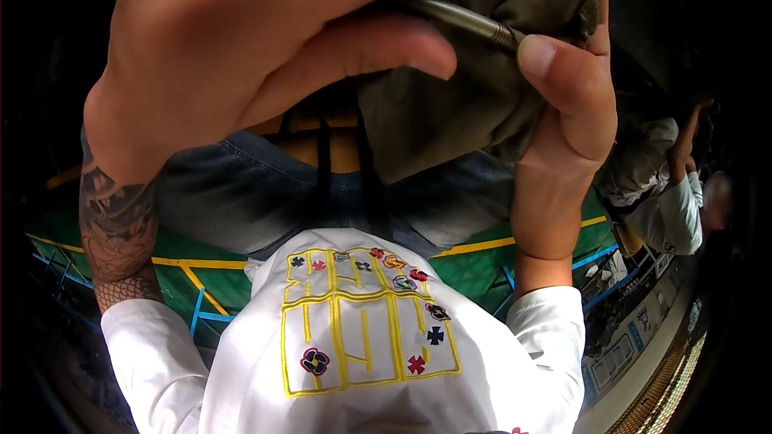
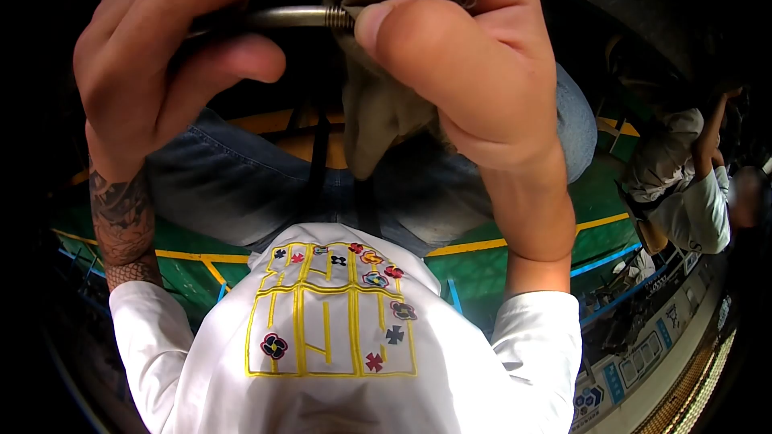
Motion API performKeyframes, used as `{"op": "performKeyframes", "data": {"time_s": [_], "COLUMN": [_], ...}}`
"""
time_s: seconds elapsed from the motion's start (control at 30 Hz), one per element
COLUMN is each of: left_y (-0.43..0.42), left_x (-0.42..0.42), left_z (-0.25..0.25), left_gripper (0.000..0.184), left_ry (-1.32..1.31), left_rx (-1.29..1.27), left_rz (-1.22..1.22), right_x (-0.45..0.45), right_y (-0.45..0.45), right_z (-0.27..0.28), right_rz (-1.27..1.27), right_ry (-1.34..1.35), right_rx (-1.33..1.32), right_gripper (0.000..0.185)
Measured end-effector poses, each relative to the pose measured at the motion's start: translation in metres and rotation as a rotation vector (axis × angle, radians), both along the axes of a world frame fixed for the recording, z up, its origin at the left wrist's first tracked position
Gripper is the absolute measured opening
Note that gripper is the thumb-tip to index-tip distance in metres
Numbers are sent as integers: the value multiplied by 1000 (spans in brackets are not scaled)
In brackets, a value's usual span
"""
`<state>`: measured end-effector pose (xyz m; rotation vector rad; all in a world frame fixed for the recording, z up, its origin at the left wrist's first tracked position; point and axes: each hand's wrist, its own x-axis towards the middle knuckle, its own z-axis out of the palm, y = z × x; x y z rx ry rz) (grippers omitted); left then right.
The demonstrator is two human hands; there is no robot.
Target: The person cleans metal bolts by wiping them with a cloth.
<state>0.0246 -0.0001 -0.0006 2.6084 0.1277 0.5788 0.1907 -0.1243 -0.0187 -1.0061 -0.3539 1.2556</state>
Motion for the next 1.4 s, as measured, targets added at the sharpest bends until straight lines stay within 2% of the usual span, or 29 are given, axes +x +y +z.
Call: {"op": "performKeyframes", "data": {"time_s": [0.27, 0.57, 0.77, 0.97, 1.1, 1.27, 1.4], "left_y": [-1, -2, -2, -1, -1, -2, -2], "left_x": [0, -1, -1, -2, -2, -2, -1], "left_z": [0, -2, -1, -2, -2, -3, -4], "left_gripper": [30, 29, 29, 28, 28, 27, 27], "left_ry": [-9, -24, -21, -24, -25, -20, -24], "left_rx": [-6, -12, -10, -18, -20, -20, -23], "left_rz": [13, 30, 37, 41, 42, 44, 42], "right_x": [0, 3, 10, 0, 10, 3, 6], "right_y": [4, 4, 7, 12, 10, 13, 8], "right_z": [-1, -6, -11, -1, -10, -3, -12], "right_rz": [-14, -18, 116, -6, 90, 44, 77], "right_ry": [43, -36, 78, -30, -7, -3, 38], "right_rx": [17, -2, 254, 73, 238, 150, 273], "right_gripper": [72, 69, 67, 66, 66, 64, 64]}}
